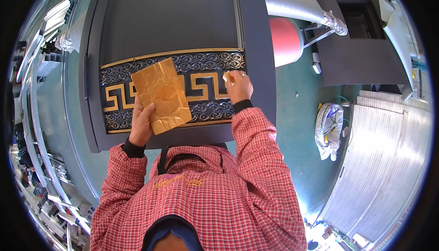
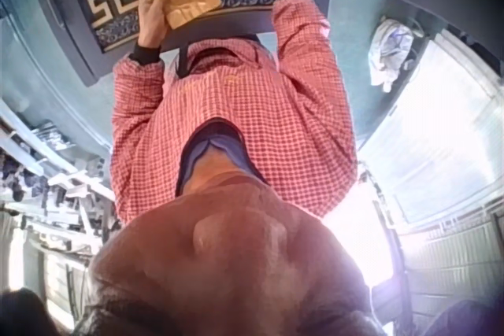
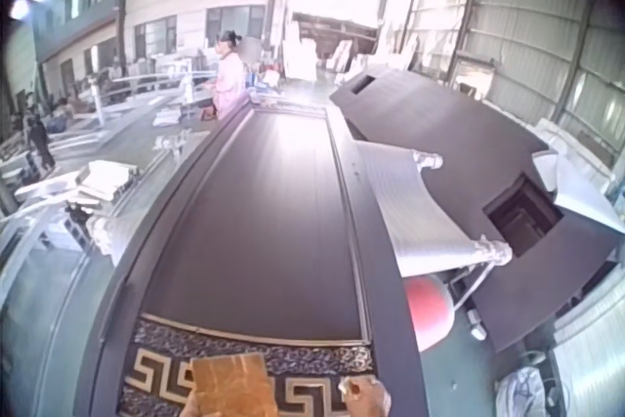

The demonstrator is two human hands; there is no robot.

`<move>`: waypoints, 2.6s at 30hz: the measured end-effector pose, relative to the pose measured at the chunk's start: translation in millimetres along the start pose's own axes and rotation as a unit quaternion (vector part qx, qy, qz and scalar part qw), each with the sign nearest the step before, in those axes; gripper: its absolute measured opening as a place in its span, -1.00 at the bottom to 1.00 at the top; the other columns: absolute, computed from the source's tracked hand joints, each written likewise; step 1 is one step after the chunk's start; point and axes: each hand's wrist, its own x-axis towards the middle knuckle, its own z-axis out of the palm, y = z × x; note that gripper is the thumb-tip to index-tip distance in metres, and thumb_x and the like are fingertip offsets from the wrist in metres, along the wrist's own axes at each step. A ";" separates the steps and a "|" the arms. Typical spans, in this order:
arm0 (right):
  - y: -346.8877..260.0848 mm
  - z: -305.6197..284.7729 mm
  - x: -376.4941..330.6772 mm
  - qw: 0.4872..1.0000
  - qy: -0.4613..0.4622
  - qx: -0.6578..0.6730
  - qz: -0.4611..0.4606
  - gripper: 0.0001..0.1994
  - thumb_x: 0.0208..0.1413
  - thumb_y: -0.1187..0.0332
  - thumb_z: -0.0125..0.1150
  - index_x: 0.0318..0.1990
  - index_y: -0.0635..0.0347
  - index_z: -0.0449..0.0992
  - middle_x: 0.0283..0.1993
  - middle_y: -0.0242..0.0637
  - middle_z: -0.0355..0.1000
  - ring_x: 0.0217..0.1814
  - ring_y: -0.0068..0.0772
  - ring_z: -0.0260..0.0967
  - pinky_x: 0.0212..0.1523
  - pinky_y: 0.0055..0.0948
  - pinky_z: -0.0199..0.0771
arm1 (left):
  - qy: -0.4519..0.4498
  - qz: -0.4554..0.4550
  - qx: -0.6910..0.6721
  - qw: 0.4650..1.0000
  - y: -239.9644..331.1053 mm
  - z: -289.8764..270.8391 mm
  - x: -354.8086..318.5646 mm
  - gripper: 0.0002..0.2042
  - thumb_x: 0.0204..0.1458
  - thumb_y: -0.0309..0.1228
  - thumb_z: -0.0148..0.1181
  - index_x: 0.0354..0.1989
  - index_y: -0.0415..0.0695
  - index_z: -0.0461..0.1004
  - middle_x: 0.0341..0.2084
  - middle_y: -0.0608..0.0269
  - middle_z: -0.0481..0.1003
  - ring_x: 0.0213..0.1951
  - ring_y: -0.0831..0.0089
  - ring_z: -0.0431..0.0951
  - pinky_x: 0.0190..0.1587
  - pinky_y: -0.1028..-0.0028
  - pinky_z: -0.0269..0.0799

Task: The person applies gold leaf to a decorative panel with a Greek key pattern. They hold a sheet of gold leaf in one hand and use a small tool in the other to press and smooth the leaf into the patterned recesses.

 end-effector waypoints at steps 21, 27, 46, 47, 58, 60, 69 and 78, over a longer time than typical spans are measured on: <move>0.4 -11.0 4.3 1.000 0.005 0.009 -0.002 -0.83 -0.14 0.37 0.27 -0.33 0.09 0.53 -0.35 -0.28 0.46 -0.23 -0.10 0.41 -0.24 -0.19 0.42 | -0.001 -0.013 0.011 1.000 -6.2 15.8 17.0 -0.50 0.18 -0.60 -0.15 0.30 -0.16 -0.07 0.11 0.10 0.27 0.10 0.40 0.36 0.08 0.43 0.39; -8.4 -36.2 -22.4 0.999 -0.034 0.019 0.000 -0.77 -0.21 0.47 0.30 -0.29 0.13 0.53 -0.35 -0.25 0.47 -0.28 -0.18 0.45 -0.27 -0.24 0.45 | -0.010 -0.016 0.023 1.000 -11.5 17.2 18.2 -0.48 0.17 -0.59 -0.14 0.31 -0.19 -0.07 0.14 0.08 0.25 0.11 0.38 0.34 0.10 0.44 0.34; -13.2 -49.1 -35.9 0.995 0.067 0.064 0.019 -0.74 -0.20 0.52 0.26 -0.26 0.14 0.47 -0.34 -0.27 0.47 -0.26 -0.22 0.44 -0.33 -0.35 0.46 | 0.004 -0.019 0.017 1.000 -6.6 2.0 27.8 -0.53 0.18 -0.61 -0.17 0.27 -0.17 -0.04 0.10 0.11 0.28 0.05 0.39 0.41 0.04 0.43 0.43; -7.6 -45.4 -33.1 0.995 0.067 0.060 0.035 -0.73 -0.19 0.51 0.26 -0.24 0.14 0.46 -0.33 -0.27 0.47 -0.25 -0.21 0.44 -0.31 -0.34 0.46 | 0.010 -0.017 0.024 1.000 -4.3 0.0 28.3 -0.53 0.18 -0.61 -0.17 0.27 -0.17 -0.04 0.10 0.11 0.28 0.05 0.39 0.41 0.04 0.44 0.43; 10.3 -4.7 6.8 0.997 0.042 -0.058 -0.043 -0.75 -0.15 0.48 0.24 -0.25 0.07 0.42 -0.28 -0.27 0.41 -0.20 -0.11 0.38 -0.21 -0.18 0.42 | 0.009 -0.015 0.026 0.999 0.9 1.3 36.9 -0.54 0.19 -0.60 -0.18 0.26 -0.18 -0.03 0.08 0.07 0.28 0.05 0.39 0.41 0.03 0.44 0.46; 16.8 -12.6 7.4 0.995 0.051 -0.080 0.014 -0.75 -0.16 0.48 0.24 -0.25 0.07 0.41 -0.27 -0.26 0.42 -0.20 -0.11 0.38 -0.21 -0.17 0.42 | 0.012 -0.019 0.029 0.999 4.4 2.2 36.4 -0.55 0.19 -0.60 -0.18 0.26 -0.18 -0.03 0.08 0.08 0.28 0.05 0.39 0.41 0.03 0.44 0.46; 12.0 -9.0 11.1 0.996 0.008 -0.080 0.049 -0.71 -0.15 0.46 0.25 -0.20 0.05 0.42 -0.23 -0.22 0.42 -0.17 -0.08 0.41 -0.19 -0.15 0.43 | 0.014 -0.015 0.020 1.000 3.2 3.1 39.5 -0.56 0.19 -0.61 -0.18 0.25 -0.19 -0.01 0.08 0.08 0.29 0.04 0.38 0.42 0.02 0.43 0.47; 0.4 -5.8 -7.8 0.999 -0.003 -0.045 -0.027 -0.73 -0.17 0.44 0.25 -0.23 0.06 0.45 -0.29 -0.26 0.41 -0.21 -0.10 0.39 -0.24 -0.17 0.44 | 0.012 -0.021 0.025 0.999 2.9 3.5 39.8 -0.54 0.19 -0.61 -0.18 0.27 -0.18 -0.03 0.09 0.07 0.29 0.05 0.37 0.42 0.02 0.42 0.47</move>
